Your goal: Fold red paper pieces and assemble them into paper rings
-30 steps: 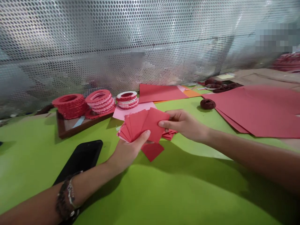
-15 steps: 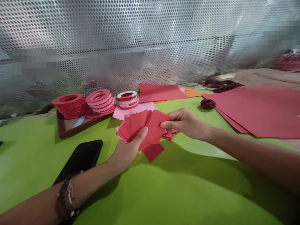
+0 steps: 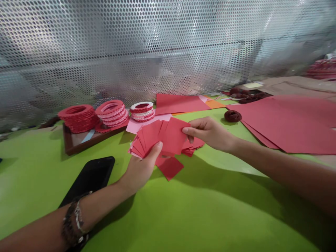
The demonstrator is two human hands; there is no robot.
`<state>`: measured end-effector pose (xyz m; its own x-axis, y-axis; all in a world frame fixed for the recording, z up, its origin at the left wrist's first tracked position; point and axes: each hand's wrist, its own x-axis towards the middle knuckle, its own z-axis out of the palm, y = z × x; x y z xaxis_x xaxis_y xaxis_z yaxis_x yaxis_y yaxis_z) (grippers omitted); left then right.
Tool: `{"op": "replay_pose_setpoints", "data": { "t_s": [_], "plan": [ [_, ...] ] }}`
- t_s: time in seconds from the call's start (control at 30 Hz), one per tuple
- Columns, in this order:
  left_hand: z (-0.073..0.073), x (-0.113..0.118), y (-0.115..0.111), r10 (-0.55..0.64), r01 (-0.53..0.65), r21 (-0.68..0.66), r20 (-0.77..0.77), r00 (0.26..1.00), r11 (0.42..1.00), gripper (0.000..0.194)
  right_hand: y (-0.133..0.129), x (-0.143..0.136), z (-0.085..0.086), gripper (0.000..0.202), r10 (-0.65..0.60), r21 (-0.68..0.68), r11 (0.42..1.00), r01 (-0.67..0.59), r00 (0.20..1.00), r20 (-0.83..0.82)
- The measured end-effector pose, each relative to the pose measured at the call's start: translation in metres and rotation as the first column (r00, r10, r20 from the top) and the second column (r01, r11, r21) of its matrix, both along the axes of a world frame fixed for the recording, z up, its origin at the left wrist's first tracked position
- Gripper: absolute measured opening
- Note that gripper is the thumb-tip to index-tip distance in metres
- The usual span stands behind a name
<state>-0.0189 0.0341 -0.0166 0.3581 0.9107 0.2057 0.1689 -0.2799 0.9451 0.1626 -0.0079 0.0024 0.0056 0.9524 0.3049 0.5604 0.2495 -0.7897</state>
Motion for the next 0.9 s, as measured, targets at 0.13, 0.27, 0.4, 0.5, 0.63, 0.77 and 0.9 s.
{"op": "replay_pose_setpoints", "data": {
  "t_s": [0.13,0.27,0.4,0.5,0.63,0.77,0.9],
  "plan": [
    [0.0,0.0,0.002,0.04,-0.04,-0.041,0.008,0.999,0.998,0.026,0.006,0.016,-0.002,0.027,-0.118,-0.014,0.993,0.118,0.993,-0.016],
    [0.001,0.0,0.002,0.021,-0.019,-0.088,0.026,0.999,0.996,0.028,0.012,0.03,-0.012,0.03,-0.201,-0.094,0.973,0.21,0.974,0.103],
    [0.002,0.0,0.001,0.032,-0.032,-0.098,-0.007,0.999,0.995,0.025,0.016,0.032,-0.022,0.029,-0.305,-0.025,0.941,0.338,0.877,0.37],
    [0.003,-0.001,0.0,0.0,-0.003,-0.057,-0.064,0.998,0.998,0.023,0.013,0.025,-0.02,0.018,-0.403,0.141,0.915,0.378,0.84,0.365],
    [0.002,-0.002,-0.001,-0.043,0.043,-0.008,-0.12,0.992,0.999,0.025,0.001,0.003,-0.011,0.026,-0.126,0.129,0.986,0.104,0.977,0.172],
    [0.001,-0.001,-0.001,-0.024,0.015,-0.066,-0.139,0.99,0.998,0.028,-0.005,-0.014,-0.009,0.024,0.173,-0.044,0.984,-0.172,0.985,0.017],
    [0.003,-0.001,-0.002,-0.016,0.004,-0.114,-0.1,0.995,0.993,0.021,0.003,0.0,-0.012,0.028,0.048,-0.107,0.993,-0.041,0.997,0.059]
  ]
}}
